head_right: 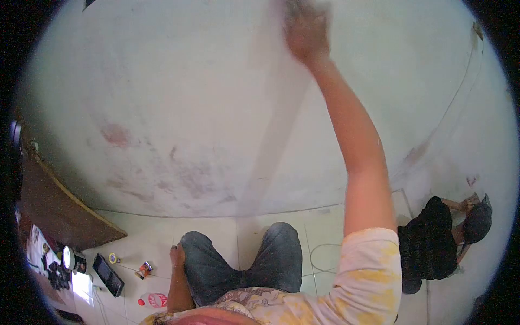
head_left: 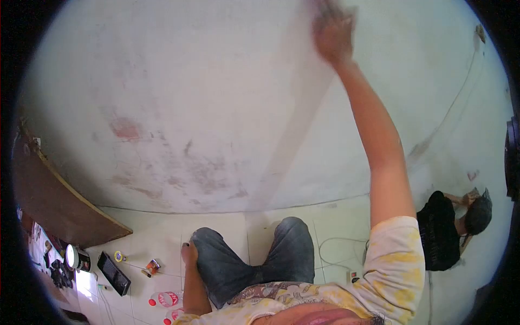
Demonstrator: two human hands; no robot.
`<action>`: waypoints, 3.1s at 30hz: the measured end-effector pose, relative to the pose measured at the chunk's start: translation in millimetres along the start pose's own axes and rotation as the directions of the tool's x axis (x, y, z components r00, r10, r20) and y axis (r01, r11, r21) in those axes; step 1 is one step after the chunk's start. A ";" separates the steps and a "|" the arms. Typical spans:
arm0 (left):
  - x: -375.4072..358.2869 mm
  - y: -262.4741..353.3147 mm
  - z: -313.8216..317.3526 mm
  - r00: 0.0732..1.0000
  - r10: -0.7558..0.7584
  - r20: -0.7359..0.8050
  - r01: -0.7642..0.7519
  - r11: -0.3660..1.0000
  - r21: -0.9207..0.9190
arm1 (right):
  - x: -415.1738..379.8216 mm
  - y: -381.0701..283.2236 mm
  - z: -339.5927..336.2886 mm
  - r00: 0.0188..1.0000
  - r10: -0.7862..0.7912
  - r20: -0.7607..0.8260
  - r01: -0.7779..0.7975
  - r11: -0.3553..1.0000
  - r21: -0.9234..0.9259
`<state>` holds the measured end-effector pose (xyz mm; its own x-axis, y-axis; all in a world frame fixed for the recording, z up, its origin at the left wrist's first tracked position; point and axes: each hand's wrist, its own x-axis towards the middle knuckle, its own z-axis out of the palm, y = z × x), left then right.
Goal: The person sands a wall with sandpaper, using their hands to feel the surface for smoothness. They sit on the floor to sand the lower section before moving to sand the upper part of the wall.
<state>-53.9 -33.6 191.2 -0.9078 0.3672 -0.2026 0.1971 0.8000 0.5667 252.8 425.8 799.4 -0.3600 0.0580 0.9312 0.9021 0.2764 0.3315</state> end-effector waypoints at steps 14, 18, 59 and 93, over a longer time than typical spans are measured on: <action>4.2 -2.9 -2.6 1.000 0.013 0.006 -0.013 1.000 0.021 | 2.6 54.9 30.2 0.989 0.125 -0.081 -0.149 0.874 -0.462; 9.0 -3.7 8.5 0.999 0.033 0.020 -0.034 0.999 0.007 | -28.8 35.6 1.0 0.770 -0.631 0.096 0.620 0.775 0.120; 4.9 16.3 7.7 0.998 0.011 0.069 -0.013 1.000 0.027 | -243.2 -52.1 50.6 1.000 0.021 -0.003 -0.018 0.926 0.376; 9.7 32.0 18.4 0.988 -0.073 0.136 0.060 0.993 0.099 | -151.7 -67.6 28.7 0.987 0.157 -0.035 -0.127 0.896 0.425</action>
<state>-49.6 4.3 192.7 -0.8611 0.3684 -0.3503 0.1778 0.8638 0.4715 239.6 425.8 631.4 -0.2055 0.0668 0.9764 0.7528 0.6483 0.1141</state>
